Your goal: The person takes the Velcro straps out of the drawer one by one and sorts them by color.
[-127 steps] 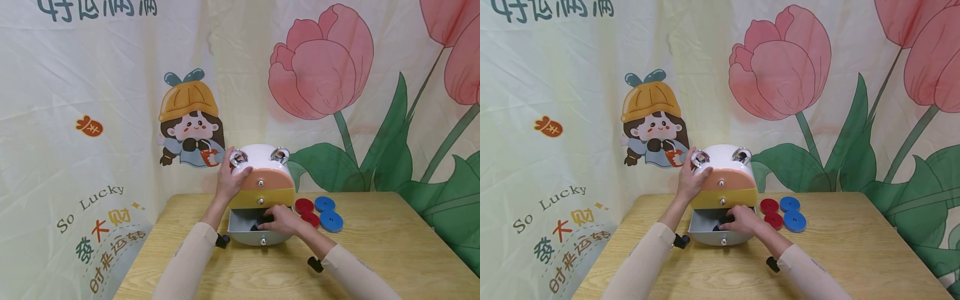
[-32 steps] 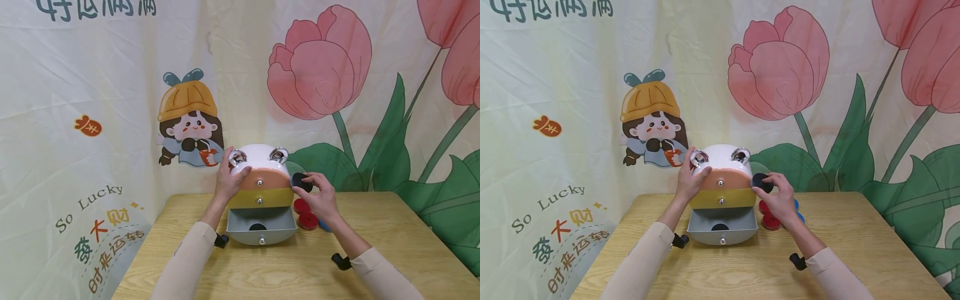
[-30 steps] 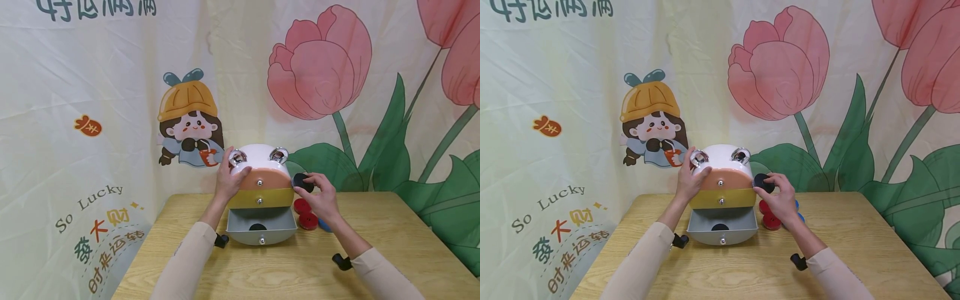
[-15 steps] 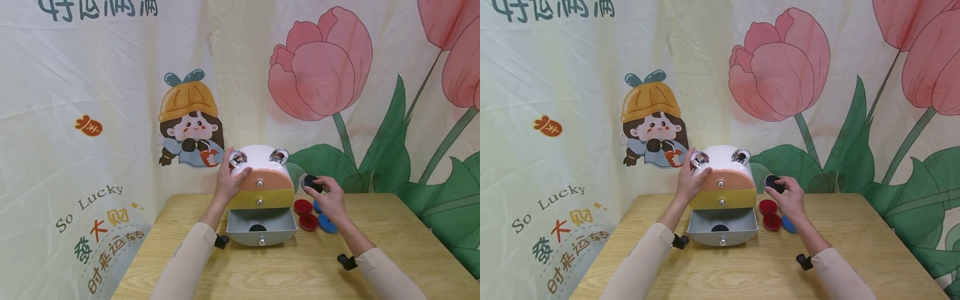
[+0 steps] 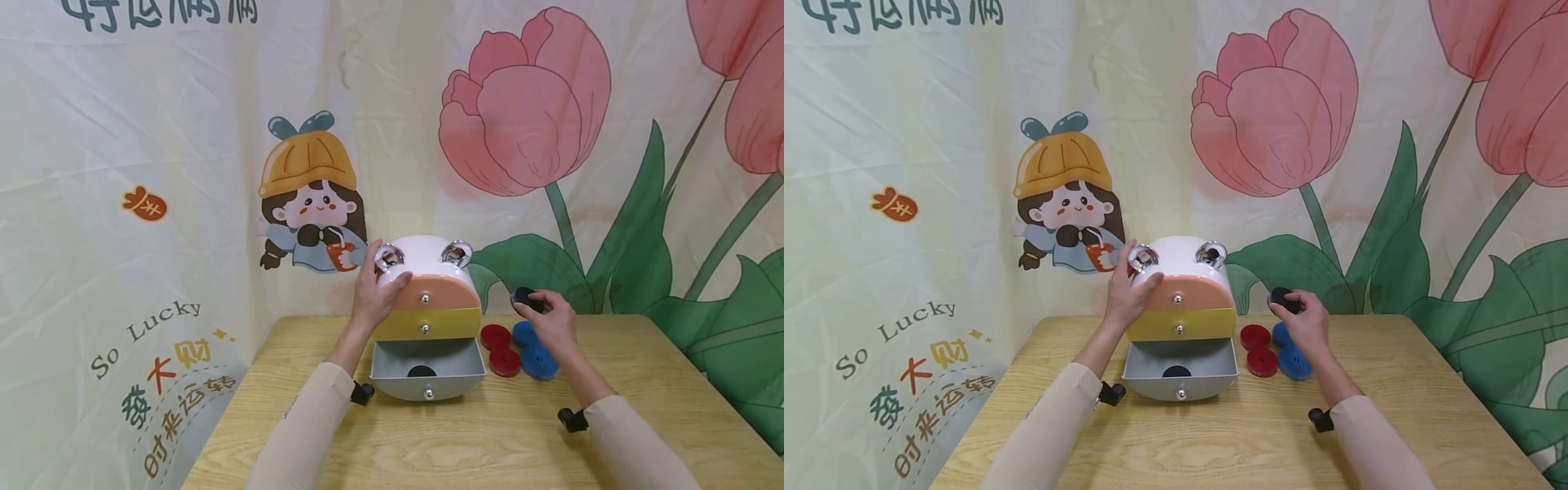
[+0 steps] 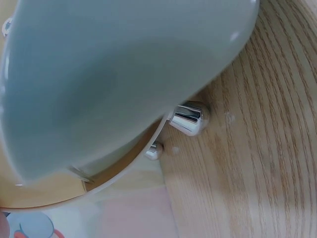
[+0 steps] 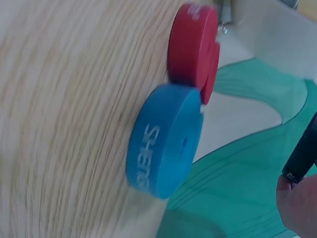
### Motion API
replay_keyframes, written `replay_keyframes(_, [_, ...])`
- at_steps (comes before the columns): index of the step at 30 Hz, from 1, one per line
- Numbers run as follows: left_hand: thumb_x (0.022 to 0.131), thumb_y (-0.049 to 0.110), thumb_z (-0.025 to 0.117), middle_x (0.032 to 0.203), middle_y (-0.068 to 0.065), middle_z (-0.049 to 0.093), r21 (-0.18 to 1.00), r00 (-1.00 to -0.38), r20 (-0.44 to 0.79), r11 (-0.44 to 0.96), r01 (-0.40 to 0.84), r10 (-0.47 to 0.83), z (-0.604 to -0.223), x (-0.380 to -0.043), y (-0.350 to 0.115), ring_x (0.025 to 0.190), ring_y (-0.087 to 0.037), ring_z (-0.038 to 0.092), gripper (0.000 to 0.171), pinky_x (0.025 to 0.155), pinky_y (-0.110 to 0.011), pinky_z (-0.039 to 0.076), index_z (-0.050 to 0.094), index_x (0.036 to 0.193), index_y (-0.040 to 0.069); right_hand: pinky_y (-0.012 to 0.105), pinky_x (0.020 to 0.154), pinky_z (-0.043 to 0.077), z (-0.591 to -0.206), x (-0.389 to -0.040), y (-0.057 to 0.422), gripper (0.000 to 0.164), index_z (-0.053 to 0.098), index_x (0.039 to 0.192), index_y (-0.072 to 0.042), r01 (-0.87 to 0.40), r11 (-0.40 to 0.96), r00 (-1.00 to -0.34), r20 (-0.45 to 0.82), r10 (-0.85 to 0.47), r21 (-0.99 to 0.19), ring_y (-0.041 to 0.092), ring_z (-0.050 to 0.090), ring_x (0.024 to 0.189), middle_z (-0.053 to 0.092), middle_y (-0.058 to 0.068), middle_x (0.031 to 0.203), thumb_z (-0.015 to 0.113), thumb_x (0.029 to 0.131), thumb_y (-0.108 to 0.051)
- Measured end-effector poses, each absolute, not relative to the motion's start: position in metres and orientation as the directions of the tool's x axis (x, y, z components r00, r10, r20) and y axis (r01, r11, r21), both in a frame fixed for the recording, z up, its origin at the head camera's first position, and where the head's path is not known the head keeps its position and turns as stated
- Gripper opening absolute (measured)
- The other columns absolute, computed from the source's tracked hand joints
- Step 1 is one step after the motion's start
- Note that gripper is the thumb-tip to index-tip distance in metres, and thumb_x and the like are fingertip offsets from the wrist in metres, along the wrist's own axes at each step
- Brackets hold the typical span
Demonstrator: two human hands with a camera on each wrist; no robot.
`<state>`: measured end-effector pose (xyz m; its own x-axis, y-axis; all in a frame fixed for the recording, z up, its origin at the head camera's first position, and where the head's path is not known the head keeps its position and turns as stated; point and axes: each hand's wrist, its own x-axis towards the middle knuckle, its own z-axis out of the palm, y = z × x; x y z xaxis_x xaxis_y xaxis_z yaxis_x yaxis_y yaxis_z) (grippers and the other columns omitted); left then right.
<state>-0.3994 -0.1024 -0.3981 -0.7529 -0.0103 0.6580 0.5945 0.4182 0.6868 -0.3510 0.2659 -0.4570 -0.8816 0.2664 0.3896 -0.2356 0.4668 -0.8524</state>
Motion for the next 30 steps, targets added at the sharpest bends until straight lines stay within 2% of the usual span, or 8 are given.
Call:
replay_keyframes(7, [0.082, 0.075, 0.071, 0.160, -0.006, 0.045, 0.685, -0.749, 0.662, 0.419, 0.595, -0.018, -0.397, -0.399, -0.101, 0.140, -0.030, 0.050, 0.103, 0.114, -0.057, 0.044, 0.029, 0.163, 0.027, 0.056, 0.111, 0.045, -0.460, -0.355, 0.280, 0.054, 0.066, 0.128, -0.002, -0.130, 0.504, -0.905, 0.310, 0.292, -0.854, 0.041, 0.050, 0.133, 0.056, 0.022, 0.143, 0.077, 0.094, -0.041])
replay_keyframes(15, [0.084, 0.071, 0.073, 0.160, -0.006, 0.045, 0.684, -0.749, 0.662, 0.420, 0.596, -0.014, -0.397, -0.399, -0.102, 0.139, -0.031, 0.051, 0.102, 0.113, -0.056, 0.045, 0.029, 0.163, 0.023, 0.059, 0.110, 0.043, -0.470, -0.360, 0.293, 0.052, 0.063, 0.131, 0.003, -0.061, 0.509, -0.921, 0.245, 0.304, -0.859, 0.044, 0.048, 0.133, 0.054, 0.027, 0.145, 0.076, 0.096, -0.033])
replay_keyframes(24, [0.085, 0.069, 0.073, 0.162, -0.004, 0.043, 0.681, -0.747, 0.664, 0.418, 0.601, -0.009, -0.396, -0.399, -0.102, 0.140, -0.030, 0.049, 0.100, 0.114, -0.057, 0.045, 0.028, 0.164, 0.025, 0.061, 0.110, 0.043, -0.479, -0.367, 0.307, 0.052, 0.060, 0.135, 0.004, 0.011, 0.524, -0.925, 0.190, 0.328, -0.851, 0.048, 0.047, 0.131, 0.052, 0.031, 0.146, 0.074, 0.098, -0.029])
replay_keyframes(30, [0.084, 0.072, 0.072, 0.162, -0.005, 0.043, 0.685, -0.751, 0.660, 0.417, 0.597, -0.007, -0.396, -0.397, -0.102, 0.139, -0.030, 0.050, 0.099, 0.113, -0.057, 0.046, 0.027, 0.163, 0.033, 0.064, 0.113, 0.040, -0.490, -0.367, 0.317, 0.051, 0.058, 0.136, 0.006, 0.072, 0.531, -0.925, 0.143, 0.352, -0.844, 0.050, 0.045, 0.132, 0.050, 0.034, 0.147, 0.072, 0.099, -0.025])
